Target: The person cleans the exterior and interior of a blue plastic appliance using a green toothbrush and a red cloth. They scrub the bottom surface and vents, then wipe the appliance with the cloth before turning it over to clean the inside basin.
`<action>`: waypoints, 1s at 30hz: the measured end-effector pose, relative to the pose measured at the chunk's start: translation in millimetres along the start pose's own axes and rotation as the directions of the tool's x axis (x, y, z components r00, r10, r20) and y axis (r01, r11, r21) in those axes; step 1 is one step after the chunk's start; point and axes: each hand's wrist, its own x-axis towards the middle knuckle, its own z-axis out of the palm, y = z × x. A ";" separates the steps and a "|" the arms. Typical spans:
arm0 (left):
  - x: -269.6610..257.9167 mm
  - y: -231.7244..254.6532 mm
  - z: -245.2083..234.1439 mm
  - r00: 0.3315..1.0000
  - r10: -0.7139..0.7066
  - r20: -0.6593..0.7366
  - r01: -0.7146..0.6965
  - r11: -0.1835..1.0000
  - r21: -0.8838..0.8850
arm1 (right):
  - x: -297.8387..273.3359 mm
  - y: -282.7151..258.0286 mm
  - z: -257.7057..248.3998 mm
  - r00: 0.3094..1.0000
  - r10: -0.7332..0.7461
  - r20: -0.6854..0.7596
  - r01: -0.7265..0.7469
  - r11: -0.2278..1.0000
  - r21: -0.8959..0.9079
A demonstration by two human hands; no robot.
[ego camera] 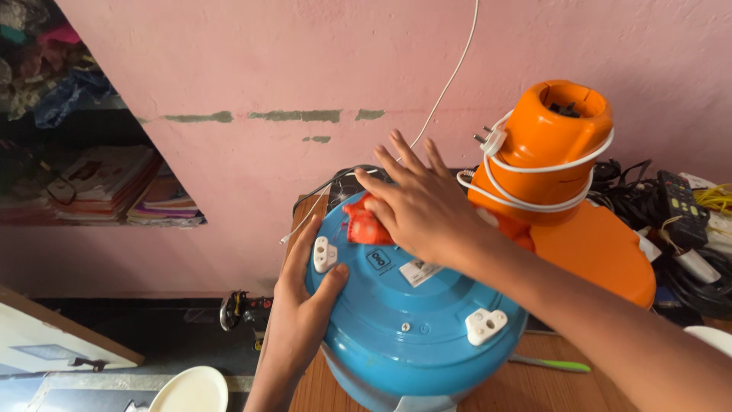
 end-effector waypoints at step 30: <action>-4.6 -3.5 -2.1 0.994 0.100 0.036 -0.097 0.992 -0.084 | -14.3 -29.1 6.4 1.000 -0.010 -0.001 0.010 0.917 0.398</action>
